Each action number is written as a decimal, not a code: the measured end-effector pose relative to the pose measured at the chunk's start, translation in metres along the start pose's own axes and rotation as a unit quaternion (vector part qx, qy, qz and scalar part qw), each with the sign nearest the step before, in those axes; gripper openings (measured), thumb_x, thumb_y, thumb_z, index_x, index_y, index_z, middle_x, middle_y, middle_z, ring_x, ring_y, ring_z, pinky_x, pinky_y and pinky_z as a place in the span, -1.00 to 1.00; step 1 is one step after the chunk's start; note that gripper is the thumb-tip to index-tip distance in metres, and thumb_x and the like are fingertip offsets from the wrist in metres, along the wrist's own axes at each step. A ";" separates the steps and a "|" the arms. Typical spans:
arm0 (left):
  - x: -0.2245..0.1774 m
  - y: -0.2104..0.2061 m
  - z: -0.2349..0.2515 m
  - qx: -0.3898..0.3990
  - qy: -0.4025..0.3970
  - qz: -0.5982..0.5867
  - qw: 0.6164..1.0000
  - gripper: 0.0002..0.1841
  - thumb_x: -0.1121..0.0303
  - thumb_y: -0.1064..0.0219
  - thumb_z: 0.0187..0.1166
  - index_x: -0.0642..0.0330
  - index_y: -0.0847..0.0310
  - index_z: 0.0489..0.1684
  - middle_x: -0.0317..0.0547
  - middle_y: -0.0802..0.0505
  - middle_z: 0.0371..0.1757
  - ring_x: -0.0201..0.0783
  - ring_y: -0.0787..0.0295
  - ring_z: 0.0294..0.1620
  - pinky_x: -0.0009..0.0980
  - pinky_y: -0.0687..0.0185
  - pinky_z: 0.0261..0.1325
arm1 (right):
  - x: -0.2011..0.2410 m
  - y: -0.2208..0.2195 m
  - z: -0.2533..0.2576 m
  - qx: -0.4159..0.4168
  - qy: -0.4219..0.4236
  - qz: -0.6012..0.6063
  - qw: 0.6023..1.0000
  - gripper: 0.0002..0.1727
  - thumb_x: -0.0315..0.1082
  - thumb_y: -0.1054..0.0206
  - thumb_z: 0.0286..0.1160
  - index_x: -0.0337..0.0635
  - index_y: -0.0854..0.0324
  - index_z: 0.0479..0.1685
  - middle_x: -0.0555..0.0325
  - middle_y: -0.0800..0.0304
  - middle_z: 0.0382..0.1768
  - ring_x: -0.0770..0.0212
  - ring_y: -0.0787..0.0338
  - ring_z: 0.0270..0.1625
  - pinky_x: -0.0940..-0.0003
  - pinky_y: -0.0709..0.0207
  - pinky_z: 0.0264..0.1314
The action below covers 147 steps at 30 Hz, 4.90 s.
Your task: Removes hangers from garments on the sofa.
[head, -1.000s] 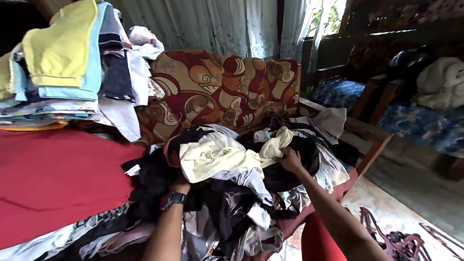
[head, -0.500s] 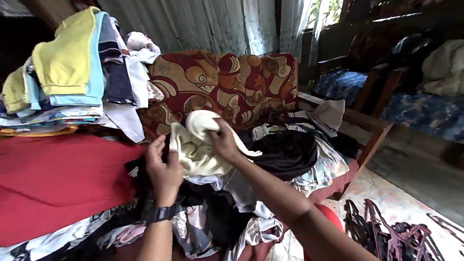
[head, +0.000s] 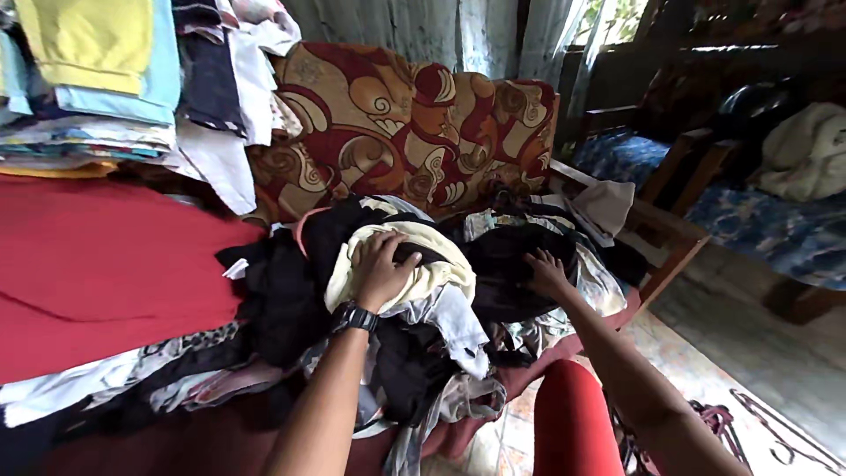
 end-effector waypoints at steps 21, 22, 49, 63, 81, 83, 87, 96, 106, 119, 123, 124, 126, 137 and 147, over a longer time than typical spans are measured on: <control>-0.006 -0.011 0.011 -0.064 0.093 -0.077 0.991 -0.04 -0.10 -0.42 0.52 0.15 -0.03 0.88 0.18 -0.76 0.41 0.29 -0.54 0.55 0.34 -0.17 0.67 | 0.168 -0.072 0.105 0.028 0.123 0.336 0.933 -0.54 -0.30 -0.18 0.78 -0.46 -0.51 0.49 -0.40 -0.62 0.43 -0.23 -0.60 0.52 -0.12 -0.37 0.63; -0.014 -0.019 0.014 -0.060 0.093 -0.035 0.993 -0.08 -0.08 -0.44 0.50 0.12 -0.13 0.85 0.16 -0.76 0.43 0.27 -0.51 0.58 0.32 -0.07 0.72 | 0.156 -0.072 0.102 0.068 0.115 0.256 0.957 -0.53 -0.27 -0.20 0.77 -0.46 -0.51 0.48 -0.40 -0.62 0.43 -0.23 -0.60 0.51 -0.12 -0.37 0.62; -0.003 -0.076 0.006 -0.280 -0.045 0.101 0.954 -0.48 -0.12 -0.12 0.52 0.00 -0.88 0.08 -0.06 -0.87 0.25 0.09 -0.71 0.41 0.25 -0.31 0.53 | -0.012 0.079 0.240 0.063 -0.079 -0.051 0.994 0.36 0.04 -0.83 -0.07 -0.14 -0.03 0.87 -0.38 0.14 0.85 -0.45 0.01 0.83 -0.47 -0.11 0.67; -0.002 -0.092 0.013 -0.294 -0.060 0.094 0.949 -0.49 -0.07 -0.09 0.52 0.06 -0.87 0.03 0.02 -0.86 0.23 0.16 -0.68 0.43 0.21 -0.33 0.53 | -0.014 0.080 0.234 0.057 0.028 -0.037 0.997 0.35 -0.07 -0.87 -0.16 -0.19 -0.09 0.83 -0.38 -0.25 0.70 -0.40 -0.26 0.72 -0.43 -0.17 0.66; -0.058 -0.047 0.001 -0.146 0.072 -0.136 0.977 -0.26 -0.10 -0.08 0.74 0.40 -0.36 0.65 0.38 -0.60 0.56 0.34 -0.36 0.68 0.29 0.06 0.79 | 0.033 0.124 -0.072 -0.152 0.014 0.056 0.987 -0.62 -0.11 -0.32 0.68 -0.28 -0.75 0.10 -0.27 -0.84 -0.01 -0.32 -0.80 0.14 -0.40 -0.52 0.22; -0.107 -0.042 -0.008 -0.150 0.008 -0.207 0.967 -0.18 -0.13 -0.22 0.63 0.43 -0.32 0.67 0.38 -0.63 0.51 0.33 -0.45 0.61 0.30 -0.14 0.69 | 0.038 0.125 -0.100 -0.133 0.008 0.060 0.989 -0.61 -0.10 -0.32 0.69 -0.30 -0.75 0.09 -0.27 -0.84 -0.01 -0.32 -0.79 0.15 -0.38 -0.51 0.25; -0.178 -0.063 -0.027 -0.124 -0.160 -0.147 0.968 -0.42 0.12 -0.48 0.44 0.21 -0.67 0.44 0.18 -0.74 0.44 0.22 -0.57 0.54 0.19 -0.36 0.59 | 0.031 0.111 -0.129 -0.178 0.042 0.098 0.978 -0.67 -0.16 -0.37 0.64 -0.23 -0.80 0.10 -0.19 -0.88 -0.02 -0.26 -0.83 0.11 -0.39 -0.55 0.22; -0.151 -0.022 -0.018 0.087 0.034 -0.140 0.986 -0.74 0.47 -0.09 0.70 0.35 -0.73 0.04 0.18 -0.86 -0.08 0.09 -0.82 0.03 0.10 -0.63 0.20 | -0.028 0.082 -0.147 -0.202 -0.002 0.165 0.965 -0.75 -0.32 -0.46 0.48 -0.19 -0.82 0.06 -0.15 -0.89 -0.07 -0.21 -0.85 0.04 -0.40 -0.58 0.16; -0.180 -0.067 -0.046 -0.144 -0.205 -0.067 0.966 -0.48 0.10 -0.59 0.34 0.26 -0.76 0.18 0.29 -0.80 0.22 0.27 -0.74 0.28 0.18 -0.59 0.29 | -0.015 0.063 -0.161 -0.306 0.067 0.180 0.933 -0.76 -0.26 -0.46 0.30 -0.25 -0.83 -0.20 -0.05 -0.87 -0.35 -0.07 -0.86 -0.26 -0.29 -0.65 -0.16; -0.140 -0.062 -0.042 0.145 -0.002 -0.373 0.917 -0.67 0.54 0.09 0.71 0.45 -0.67 -0.09 -0.08 -0.73 -0.25 -0.39 -0.60 -0.31 -0.37 -0.56 -0.14 | -0.029 0.063 -0.166 -0.342 0.048 0.403 0.848 -0.89 -0.45 -0.25 0.36 -0.31 -0.63 -0.38 0.41 -0.66 -0.56 0.69 -0.62 -0.49 0.67 -0.55 -0.34; -0.162 -0.066 -0.055 0.223 -0.028 -0.232 0.946 -0.62 0.29 -0.02 0.82 0.20 -0.58 0.45 0.17 -0.85 -0.04 0.07 -0.82 -0.06 0.10 -0.67 0.12 | -0.021 0.055 -0.161 -0.323 0.058 0.464 0.823 -0.83 -0.48 -0.11 0.50 -0.28 -0.63 -0.31 0.44 -0.71 -0.55 0.64 -0.69 -0.50 0.64 -0.64 -0.33; -0.167 -0.065 -0.055 0.199 -0.013 -0.214 0.956 -0.60 0.27 -0.09 0.80 0.20 -0.52 0.51 0.20 -0.84 -0.04 0.12 -0.83 -0.03 0.14 -0.67 0.14 | -0.019 0.055 -0.162 -0.325 0.058 0.464 0.822 -0.83 -0.48 -0.12 0.49 -0.27 -0.63 -0.31 0.45 -0.72 -0.55 0.64 -0.69 -0.49 0.64 -0.64 -0.32; -0.171 -0.062 -0.053 0.121 0.030 -0.221 0.967 -0.52 0.23 -0.28 0.71 0.32 -0.43 0.51 0.19 -0.83 0.01 0.12 -0.83 0.02 0.09 -0.70 0.18 | -0.018 0.054 -0.166 -0.328 0.059 0.461 0.823 -0.84 -0.48 -0.14 0.47 -0.29 -0.64 -0.29 0.44 -0.71 -0.52 0.65 -0.68 -0.46 0.64 -0.64 -0.28; -0.159 -0.093 -0.038 0.019 -0.001 -0.504 0.864 -0.77 0.54 -0.18 0.66 0.50 -0.70 0.08 0.14 -0.74 0.27 -0.27 -0.64 0.33 -0.38 -0.53 0.44 | -0.041 0.048 -0.170 -0.324 0.071 0.417 0.846 -0.90 -0.42 -0.34 0.38 -0.27 -0.73 -0.30 0.44 -0.76 -0.54 0.66 -0.68 -0.49 0.66 -0.62 -0.35; -0.158 -0.096 -0.040 0.145 0.071 -0.505 0.848 -0.73 0.32 -0.15 0.80 0.37 -0.60 0.13 -0.15 -0.70 -0.16 -0.45 -0.59 -0.20 -0.44 -0.56 -0.02 | -0.019 0.041 -0.155 -0.254 0.099 0.581 0.767 -0.85 -0.51 -0.37 0.29 -0.16 -0.73 -0.20 0.34 -0.88 -0.34 0.52 -0.81 -0.34 0.54 -0.74 -0.23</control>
Point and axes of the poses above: each hand's wrist, its own z-axis towards the middle knuckle, its own y-axis out of the back of the hand, x = y × z, the point moved 2 cm from there along z, towards the middle knuckle
